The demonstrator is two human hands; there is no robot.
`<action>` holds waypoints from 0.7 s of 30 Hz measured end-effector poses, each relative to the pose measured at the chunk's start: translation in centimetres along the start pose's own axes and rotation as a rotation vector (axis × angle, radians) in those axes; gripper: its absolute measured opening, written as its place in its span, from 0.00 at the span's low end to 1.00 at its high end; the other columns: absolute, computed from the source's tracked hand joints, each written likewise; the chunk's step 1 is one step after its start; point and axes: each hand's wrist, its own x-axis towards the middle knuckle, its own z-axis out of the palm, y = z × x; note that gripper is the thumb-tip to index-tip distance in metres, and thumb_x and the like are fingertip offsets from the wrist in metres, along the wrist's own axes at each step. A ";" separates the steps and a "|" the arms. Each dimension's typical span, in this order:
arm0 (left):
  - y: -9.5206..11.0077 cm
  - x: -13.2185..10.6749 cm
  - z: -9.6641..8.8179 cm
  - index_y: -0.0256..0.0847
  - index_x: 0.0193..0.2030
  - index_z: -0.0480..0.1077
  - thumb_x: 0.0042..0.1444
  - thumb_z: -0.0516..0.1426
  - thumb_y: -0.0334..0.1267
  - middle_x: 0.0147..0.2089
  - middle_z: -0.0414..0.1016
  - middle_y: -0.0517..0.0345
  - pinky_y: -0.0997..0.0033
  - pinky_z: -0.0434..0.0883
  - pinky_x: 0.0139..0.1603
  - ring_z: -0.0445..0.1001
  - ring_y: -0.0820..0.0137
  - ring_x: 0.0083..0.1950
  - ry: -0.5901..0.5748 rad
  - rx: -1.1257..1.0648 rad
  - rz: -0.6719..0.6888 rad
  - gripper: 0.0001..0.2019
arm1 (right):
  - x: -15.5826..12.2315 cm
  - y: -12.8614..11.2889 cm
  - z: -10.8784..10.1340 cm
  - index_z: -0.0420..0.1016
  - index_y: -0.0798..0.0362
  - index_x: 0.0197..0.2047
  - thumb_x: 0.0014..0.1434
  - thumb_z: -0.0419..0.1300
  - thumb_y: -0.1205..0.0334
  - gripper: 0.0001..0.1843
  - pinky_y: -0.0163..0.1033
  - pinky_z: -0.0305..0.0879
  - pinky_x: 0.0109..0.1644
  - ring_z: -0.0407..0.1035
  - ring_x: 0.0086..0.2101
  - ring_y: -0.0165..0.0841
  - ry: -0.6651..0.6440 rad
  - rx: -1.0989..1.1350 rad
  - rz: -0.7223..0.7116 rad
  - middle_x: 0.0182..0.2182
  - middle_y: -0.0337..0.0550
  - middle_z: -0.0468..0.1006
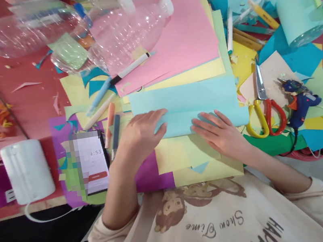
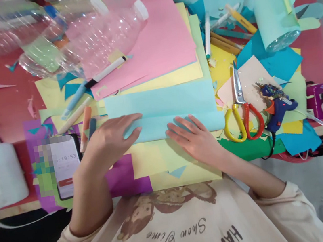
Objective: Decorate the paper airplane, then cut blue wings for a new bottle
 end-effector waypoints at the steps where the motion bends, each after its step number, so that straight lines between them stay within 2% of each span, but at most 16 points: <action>1: 0.4 0.0 0.1 0.42 0.57 0.69 0.64 0.49 0.37 0.55 0.77 0.51 0.56 0.70 0.58 0.76 0.59 0.54 0.078 0.019 0.014 0.17 | 0.2 0.2 0.1 0.70 0.51 0.60 0.66 0.50 0.69 0.21 0.54 0.61 0.65 0.65 0.60 0.41 0.000 -0.004 0.002 0.59 0.40 0.74; 3: 1.3 -0.3 0.8 0.42 0.59 0.68 0.65 0.47 0.34 0.63 0.70 0.49 0.48 0.57 0.70 0.69 0.59 0.64 0.194 0.051 0.038 0.18 | 0.5 0.7 0.3 0.71 0.51 0.59 0.67 0.50 0.68 0.20 0.54 0.63 0.64 0.66 0.60 0.41 0.012 0.008 0.005 0.58 0.40 0.74; 5: 2.1 -0.7 1.7 0.45 0.61 0.66 0.66 0.47 0.33 0.66 0.67 0.51 0.43 0.50 0.72 0.64 0.60 0.68 0.210 0.048 0.095 0.19 | 0.8 1.1 0.5 0.71 0.52 0.59 0.67 0.50 0.68 0.20 0.53 0.64 0.64 0.66 0.60 0.40 0.010 0.060 0.007 0.59 0.41 0.73; 8: 2.7 -1.2 3.3 0.43 0.63 0.63 0.67 0.47 0.36 0.68 0.64 0.49 0.48 0.59 0.70 0.63 0.60 0.69 0.176 0.029 0.134 0.20 | 1.4 1.6 0.8 0.69 0.53 0.60 0.66 0.49 0.70 0.21 0.51 0.65 0.65 0.64 0.61 0.38 -0.048 0.178 0.009 0.61 0.43 0.71; 11: 2.5 -1.5 4.3 0.42 0.63 0.65 0.67 0.47 0.39 0.67 0.65 0.47 0.50 0.63 0.67 0.64 0.59 0.68 0.166 0.046 0.104 0.20 | 1.8 1.9 0.7 0.69 0.54 0.60 0.66 0.48 0.70 0.22 0.51 0.64 0.65 0.62 0.63 0.39 -0.076 0.219 0.051 0.61 0.48 0.70; 15: 2.0 -1.6 4.6 0.43 0.63 0.66 0.67 0.47 0.40 0.66 0.66 0.48 0.49 0.65 0.66 0.66 0.58 0.67 0.175 0.080 0.079 0.20 | 2.0 2.1 0.6 0.70 0.59 0.60 0.67 0.50 0.61 0.22 0.54 0.62 0.66 0.59 0.64 0.47 -0.069 0.128 0.164 0.62 0.55 0.68; 21: 1.4 -1.3 4.9 0.44 0.64 0.64 0.67 0.48 0.42 0.67 0.64 0.43 0.50 0.65 0.64 0.64 0.55 0.67 0.175 0.082 0.101 0.21 | 1.7 2.3 1.1 0.68 0.55 0.61 0.67 0.50 0.58 0.22 0.56 0.58 0.67 0.53 0.67 0.47 -0.085 0.135 0.223 0.66 0.56 0.62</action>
